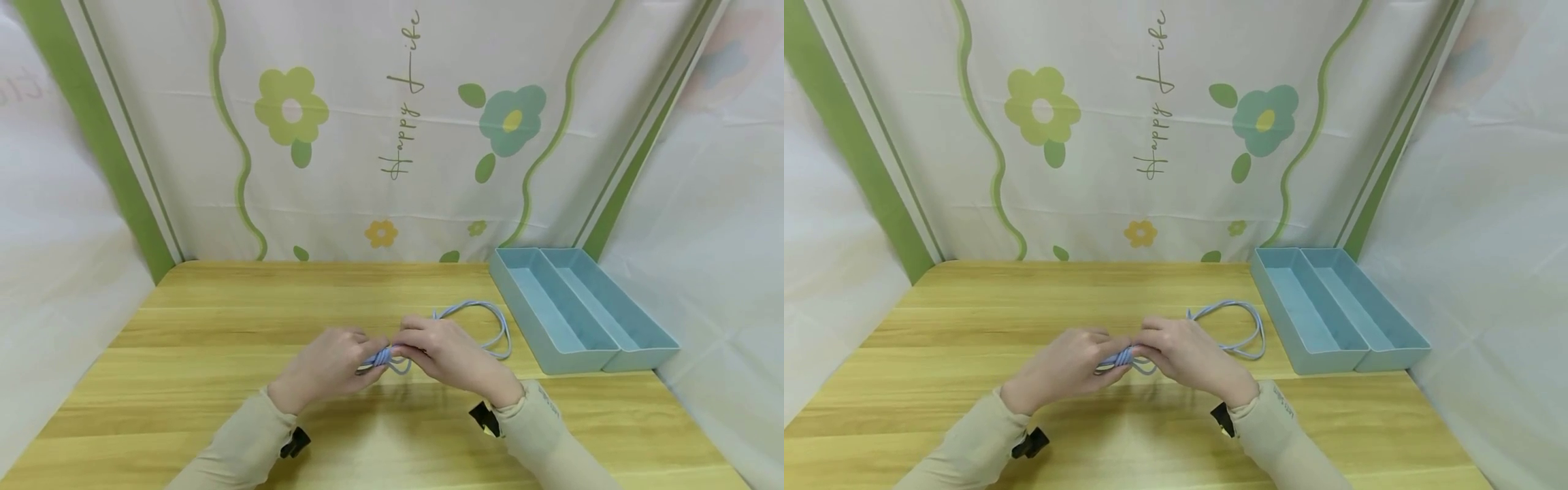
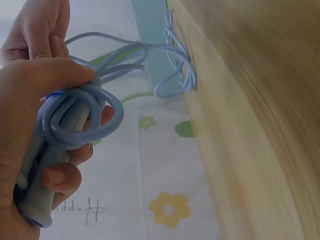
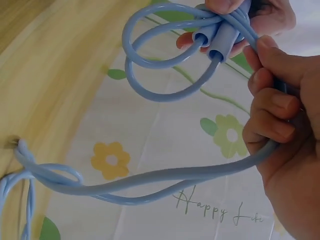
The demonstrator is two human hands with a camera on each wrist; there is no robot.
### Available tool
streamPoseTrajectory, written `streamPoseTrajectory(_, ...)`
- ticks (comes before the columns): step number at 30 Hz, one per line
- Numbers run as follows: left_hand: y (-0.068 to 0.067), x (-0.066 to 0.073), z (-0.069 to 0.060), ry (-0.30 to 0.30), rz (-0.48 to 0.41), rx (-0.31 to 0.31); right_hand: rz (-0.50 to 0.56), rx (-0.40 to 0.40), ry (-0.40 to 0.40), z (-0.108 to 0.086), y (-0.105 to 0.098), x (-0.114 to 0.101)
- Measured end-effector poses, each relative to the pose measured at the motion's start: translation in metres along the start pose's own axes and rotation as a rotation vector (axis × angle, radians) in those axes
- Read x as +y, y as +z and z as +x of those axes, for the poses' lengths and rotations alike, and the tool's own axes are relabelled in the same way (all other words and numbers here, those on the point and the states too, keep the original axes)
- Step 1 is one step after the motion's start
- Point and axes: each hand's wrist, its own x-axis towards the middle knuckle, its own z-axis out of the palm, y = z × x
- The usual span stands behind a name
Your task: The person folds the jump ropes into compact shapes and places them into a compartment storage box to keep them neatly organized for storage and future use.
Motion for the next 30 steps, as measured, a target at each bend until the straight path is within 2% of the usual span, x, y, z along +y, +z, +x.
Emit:
streamPoseTrajectory(7,0.002,0.007,0.002,-0.01,-0.013,0.068,0.12,0.103,-0.037,0.001,0.0,0.001)
streamPoseTrajectory(13,0.002,0.008,0.002,-0.018,0.004,0.103,0.172,0.123,-0.042,0.003,0.0,-0.001)
streamPoseTrajectory(24,0.002,0.01,0.003,-0.009,0.041,0.075,0.272,0.13,-0.024,0.002,0.001,0.008)
streamPoseTrajectory(30,0.003,0.01,0.003,0.018,0.064,0.069,0.288,0.178,0.038,-0.001,-0.002,0.014)
